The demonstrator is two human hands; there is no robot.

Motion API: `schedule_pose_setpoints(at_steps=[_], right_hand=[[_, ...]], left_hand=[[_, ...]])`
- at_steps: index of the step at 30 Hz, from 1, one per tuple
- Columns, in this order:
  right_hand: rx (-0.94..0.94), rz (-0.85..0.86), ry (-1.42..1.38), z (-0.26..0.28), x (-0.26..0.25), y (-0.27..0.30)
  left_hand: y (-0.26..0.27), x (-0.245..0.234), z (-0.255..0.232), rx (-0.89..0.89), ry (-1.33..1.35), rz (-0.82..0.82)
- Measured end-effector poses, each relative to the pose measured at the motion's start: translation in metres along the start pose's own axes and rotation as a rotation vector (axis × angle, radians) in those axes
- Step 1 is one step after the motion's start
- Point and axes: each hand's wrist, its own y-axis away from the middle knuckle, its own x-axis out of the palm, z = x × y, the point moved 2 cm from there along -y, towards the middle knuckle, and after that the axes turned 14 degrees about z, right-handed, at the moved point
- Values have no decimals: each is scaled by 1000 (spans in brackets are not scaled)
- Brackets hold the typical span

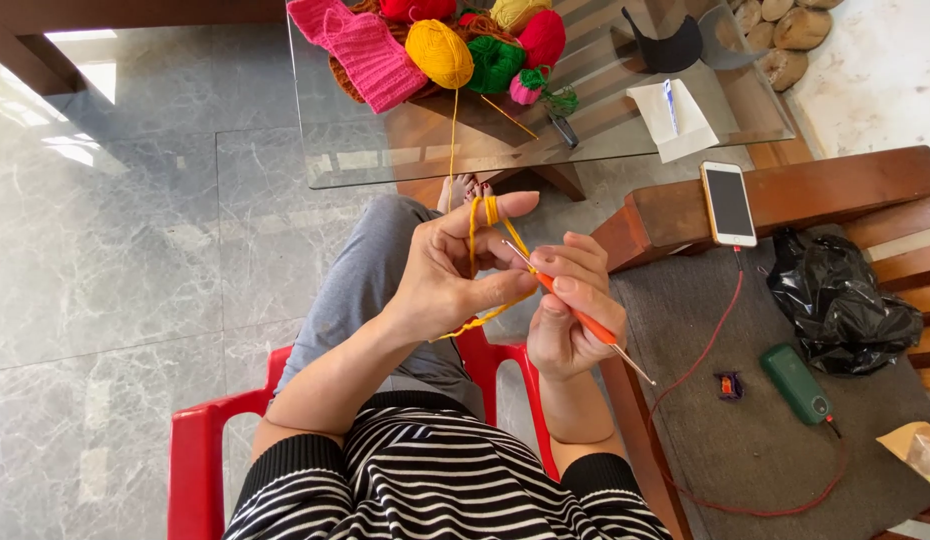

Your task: The person is using a crochet hook to knit or crochet with yellow yarn while sitting in a chair.

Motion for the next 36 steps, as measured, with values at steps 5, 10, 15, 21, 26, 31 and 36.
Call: schedule_pose_setpoints(at_steps=[5, 10, 15, 21, 26, 31, 36], right_hand=[[34, 92, 96, 8, -2, -13], [-247, 64, 384, -11, -1, 19], [-44, 17, -219, -21, -2, 24], [3, 73, -398, 0, -3, 4], [20, 116, -393, 7, -9, 9], [162, 101, -630, 10, -21, 11], [197, 67, -668, 2, -13, 4]], left_hand=[[-2, 5, 8, 29, 9, -85], [-3, 12, 2, 51, 44, -123], [0, -4, -1, 50, 127, -103], [3, -20, 7, 53, 208, -50], [7, -26, 16, -16, 322, 34], [12, -31, 31, -106, 517, 139], [7, -14, 19, -25, 331, 78]])
